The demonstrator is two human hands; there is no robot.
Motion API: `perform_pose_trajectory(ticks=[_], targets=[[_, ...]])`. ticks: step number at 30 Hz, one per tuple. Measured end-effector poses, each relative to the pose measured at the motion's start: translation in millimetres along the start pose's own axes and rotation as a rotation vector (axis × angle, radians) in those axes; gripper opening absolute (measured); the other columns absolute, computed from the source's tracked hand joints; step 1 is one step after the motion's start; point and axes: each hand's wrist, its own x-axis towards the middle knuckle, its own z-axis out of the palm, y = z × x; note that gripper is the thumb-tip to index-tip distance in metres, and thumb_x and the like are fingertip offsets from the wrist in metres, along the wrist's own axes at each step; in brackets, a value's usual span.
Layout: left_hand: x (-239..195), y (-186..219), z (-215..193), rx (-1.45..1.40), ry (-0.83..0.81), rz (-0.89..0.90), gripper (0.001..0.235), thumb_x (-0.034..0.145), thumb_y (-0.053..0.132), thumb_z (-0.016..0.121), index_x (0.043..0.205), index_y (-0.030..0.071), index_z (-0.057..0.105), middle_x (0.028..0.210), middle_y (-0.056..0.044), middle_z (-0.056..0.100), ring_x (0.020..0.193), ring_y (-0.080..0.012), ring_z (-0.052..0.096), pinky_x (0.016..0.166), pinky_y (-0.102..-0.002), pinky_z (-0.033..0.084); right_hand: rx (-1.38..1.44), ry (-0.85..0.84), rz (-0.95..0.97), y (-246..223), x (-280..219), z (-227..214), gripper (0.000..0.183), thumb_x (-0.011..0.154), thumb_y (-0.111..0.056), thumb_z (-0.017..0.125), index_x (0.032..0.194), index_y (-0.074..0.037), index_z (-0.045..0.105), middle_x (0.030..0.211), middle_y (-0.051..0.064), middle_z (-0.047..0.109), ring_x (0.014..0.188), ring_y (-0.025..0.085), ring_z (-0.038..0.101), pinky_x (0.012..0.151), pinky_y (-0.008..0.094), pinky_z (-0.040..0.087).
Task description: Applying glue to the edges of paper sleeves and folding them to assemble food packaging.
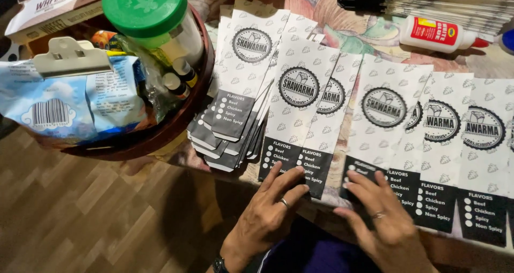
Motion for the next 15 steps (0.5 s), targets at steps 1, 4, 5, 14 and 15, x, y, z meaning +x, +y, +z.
perform_pose_trajectory(ticks=[1,4,5,14,15], targets=[[1,2,0,-0.025,-0.01,-0.004,0.025,0.103,-0.007,0.041,0.126,-0.011,0.052,0.137,-0.038,0.054,0.132,-0.046,0.057,0.12,-0.069,0.033,-0.04,0.033,0.043,3,-3,-3,0.05,0.083,-0.02,0.081,0.126,-0.003,0.061,0.135,0.014,0.067,0.125,0.029,0.066,0.124,0.049,0.044],[1,2,3,-0.037,0.005,0.019,0.024,0.105,-0.004,0.043,0.126,-0.013,0.053,0.136,-0.039,0.053,0.131,-0.046,0.058,0.12,-0.068,0.035,0.035,0.124,0.052,-6,3,-3,0.033,0.085,-0.008,0.078,0.114,0.002,0.067,0.125,0.019,0.069,0.123,0.037,0.066,0.12,0.047,0.048],[2,3,3,-0.037,0.004,0.022,0.024,0.105,-0.004,0.043,0.126,-0.013,0.053,0.136,-0.039,0.053,0.131,-0.046,0.058,0.12,-0.068,0.035,0.033,0.127,0.053,-9,6,-1,0.033,0.085,-0.008,0.078,0.114,0.002,0.067,0.125,0.019,0.069,0.123,0.037,0.066,0.12,0.047,0.048],[0,0,0,0.007,0.04,0.008,0.02,0.105,-0.001,0.053,0.123,-0.01,0.056,0.133,-0.036,0.057,0.129,-0.0427,0.061,0.119,-0.064,0.041,0.278,-0.022,-0.075,-9,-1,20,0.036,0.09,0.0,0.068,0.124,0.008,0.06,0.139,0.025,0.06,0.135,0.046,0.057,0.12,0.053,0.045],[-1,-1,0,-0.02,0.043,0.01,0.021,0.104,-0.003,0.051,0.123,-0.01,0.057,0.133,-0.033,0.058,0.131,-0.0411,0.059,0.119,-0.063,0.041,0.245,0.011,-0.079,-10,0,21,0.036,0.088,-0.001,0.072,0.121,0.007,0.062,0.135,0.025,0.063,0.131,0.046,0.06,0.118,0.052,0.049]])
